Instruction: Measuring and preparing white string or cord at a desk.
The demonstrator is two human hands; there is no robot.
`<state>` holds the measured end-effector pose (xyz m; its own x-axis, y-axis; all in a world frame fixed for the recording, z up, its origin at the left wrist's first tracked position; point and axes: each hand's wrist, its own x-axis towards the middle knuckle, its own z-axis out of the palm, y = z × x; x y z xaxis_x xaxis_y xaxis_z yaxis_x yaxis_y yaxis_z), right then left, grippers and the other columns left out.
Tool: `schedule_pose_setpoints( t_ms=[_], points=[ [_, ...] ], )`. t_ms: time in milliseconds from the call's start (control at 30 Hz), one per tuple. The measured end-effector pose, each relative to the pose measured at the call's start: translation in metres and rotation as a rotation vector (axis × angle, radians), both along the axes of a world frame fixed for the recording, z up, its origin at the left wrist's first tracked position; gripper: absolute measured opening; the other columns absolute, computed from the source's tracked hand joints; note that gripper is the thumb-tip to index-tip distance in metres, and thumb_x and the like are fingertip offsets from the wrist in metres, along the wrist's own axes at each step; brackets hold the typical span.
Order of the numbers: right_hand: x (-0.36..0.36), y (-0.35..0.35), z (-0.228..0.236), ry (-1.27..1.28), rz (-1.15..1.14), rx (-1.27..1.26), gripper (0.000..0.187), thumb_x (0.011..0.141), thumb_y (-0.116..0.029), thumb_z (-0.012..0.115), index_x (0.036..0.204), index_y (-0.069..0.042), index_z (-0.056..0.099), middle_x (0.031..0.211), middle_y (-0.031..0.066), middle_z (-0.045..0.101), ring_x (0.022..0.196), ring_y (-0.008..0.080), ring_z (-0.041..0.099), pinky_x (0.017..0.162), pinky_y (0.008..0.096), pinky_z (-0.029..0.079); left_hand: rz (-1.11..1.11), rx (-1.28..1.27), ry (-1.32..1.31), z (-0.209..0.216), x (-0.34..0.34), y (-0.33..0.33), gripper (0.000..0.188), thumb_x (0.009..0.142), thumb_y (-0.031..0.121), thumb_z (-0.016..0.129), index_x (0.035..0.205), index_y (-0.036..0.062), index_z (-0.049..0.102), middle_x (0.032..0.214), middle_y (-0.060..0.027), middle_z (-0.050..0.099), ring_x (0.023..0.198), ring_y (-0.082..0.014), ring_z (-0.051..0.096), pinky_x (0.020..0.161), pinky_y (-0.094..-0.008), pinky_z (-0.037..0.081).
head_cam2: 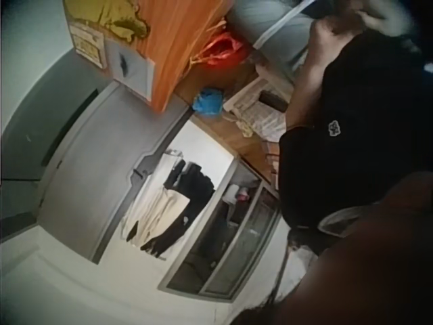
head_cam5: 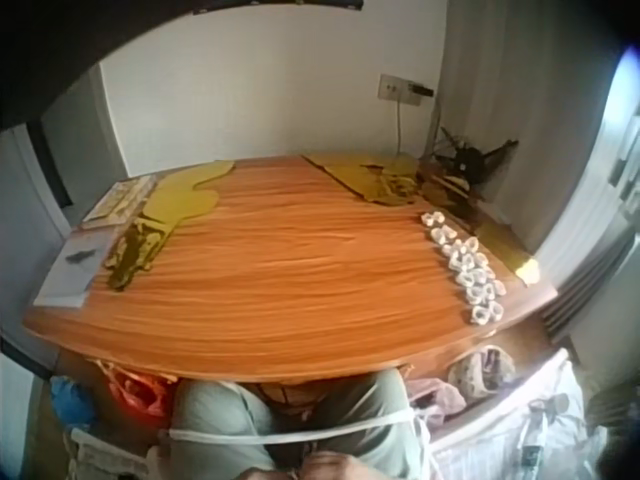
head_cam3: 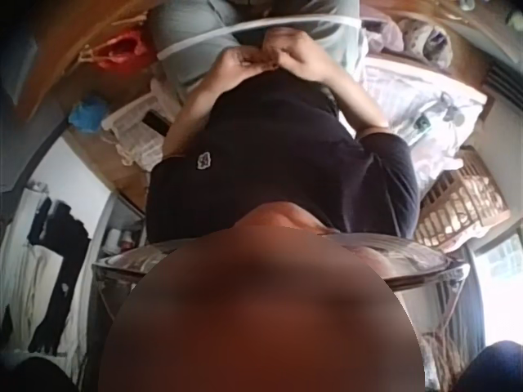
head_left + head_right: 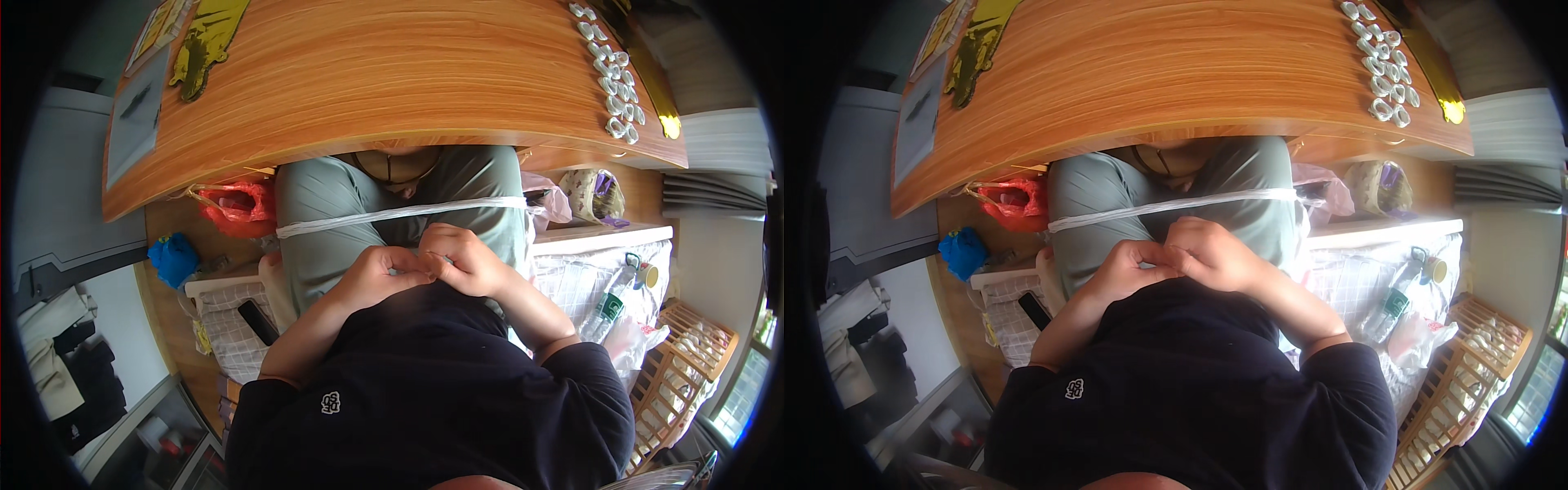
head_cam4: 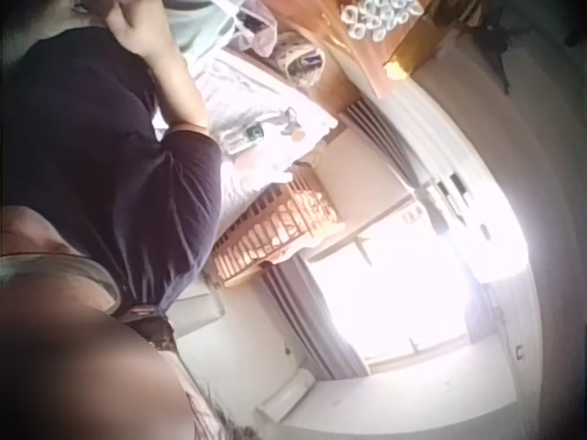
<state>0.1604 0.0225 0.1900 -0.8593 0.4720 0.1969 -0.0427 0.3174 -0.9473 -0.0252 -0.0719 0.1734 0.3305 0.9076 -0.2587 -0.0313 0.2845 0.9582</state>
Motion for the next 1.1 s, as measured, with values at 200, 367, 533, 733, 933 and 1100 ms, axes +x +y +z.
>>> schedule_pose_setpoints(
  t_ms=[200, 367, 533, 733, 933, 1100],
  points=[
    [0.002, -0.004, 0.007, 0.007, -0.194, -0.082, 0.015, 0.084, -0.012, 0.066, 0.092, 0.001, 0.063, 0.089, 0.0127, 0.062, 0.089, 0.0298, 0.06, 0.082, 0.0385, 0.047, 0.11, -0.007, -0.314, -0.018, -0.005, 0.0, 0.033, 0.086, -0.002, 0.067, 0.087, 0.0109, 0.037, 0.08, -0.0015, 0.059, 0.083, -0.0106, 0.063, 0.076, -0.0243, 0.051],
    [0.01, -0.001, 0.009, -0.042, -0.106, -0.155, 0.023, 0.082, -0.01, 0.072, 0.102, 0.0, 0.066, 0.094, 0.0126, 0.066, 0.092, 0.028, 0.065, 0.081, 0.0357, 0.052, 0.172, -0.014, -0.364, -0.023, -0.003, 0.003, 0.029, 0.086, 0.003, 0.069, 0.09, 0.0104, 0.041, 0.082, 0.0017, 0.052, 0.075, -0.0038, 0.051, 0.071, -0.0192, 0.044],
    [0.01, 0.0, 0.008, -0.129, -0.247, -0.074, 0.013, 0.078, -0.002, 0.072, 0.091, -0.004, 0.072, 0.086, 0.0099, 0.068, 0.083, 0.0249, 0.066, 0.074, 0.0329, 0.053, 0.251, -0.127, -0.401, -0.033, -0.002, -0.002, 0.02, 0.09, 0.005, 0.063, 0.098, 0.0073, 0.045, 0.109, -0.0119, 0.062, 0.084, -0.0143, 0.065, 0.072, -0.0253, 0.052],
    [0.07, 0.047, 0.054, -0.204, -0.643, 0.288, 0.018, 0.072, 0.006, 0.071, 0.087, -0.005, 0.071, 0.087, 0.007, 0.069, 0.083, 0.0195, 0.065, 0.072, 0.0296, 0.051, 0.347, -0.236, -0.329, -0.021, -0.006, -0.003, 0.014, 0.093, 0.01, 0.053, 0.106, 0.0127, 0.046, 0.119, -0.0113, 0.056, 0.092, -0.0169, 0.064, 0.067, -0.0269, 0.054],
    [0.189, 0.116, 0.079, 0.043, -1.447, 0.354, 0.013, 0.083, 0.0, 0.07, 0.095, 0.002, 0.07, 0.093, 0.0075, 0.07, 0.084, 0.0112, 0.064, 0.077, 0.0234, 0.05, 0.469, -0.691, -0.656, -0.06, -0.014, -0.012, 0.017, 0.096, 0.018, 0.053, 0.114, 0.0168, 0.053, 0.115, 0.0012, 0.059, 0.099, -0.0145, 0.06, 0.077, -0.0361, 0.052],
    [0.22, 0.151, 0.058, -0.054, -1.487, 0.336, 0.018, 0.087, -0.009, 0.069, 0.101, 0.003, 0.07, 0.09, 0.0069, 0.071, 0.085, 0.011, 0.064, 0.079, 0.0225, 0.048, 0.538, -0.754, -0.76, -0.094, -0.011, -0.012, 0.032, 0.096, 0.023, 0.054, 0.125, 0.0115, 0.049, 0.123, -0.0043, 0.055, 0.115, -0.0191, 0.053, 0.095, -0.0377, 0.044]
  ],
)
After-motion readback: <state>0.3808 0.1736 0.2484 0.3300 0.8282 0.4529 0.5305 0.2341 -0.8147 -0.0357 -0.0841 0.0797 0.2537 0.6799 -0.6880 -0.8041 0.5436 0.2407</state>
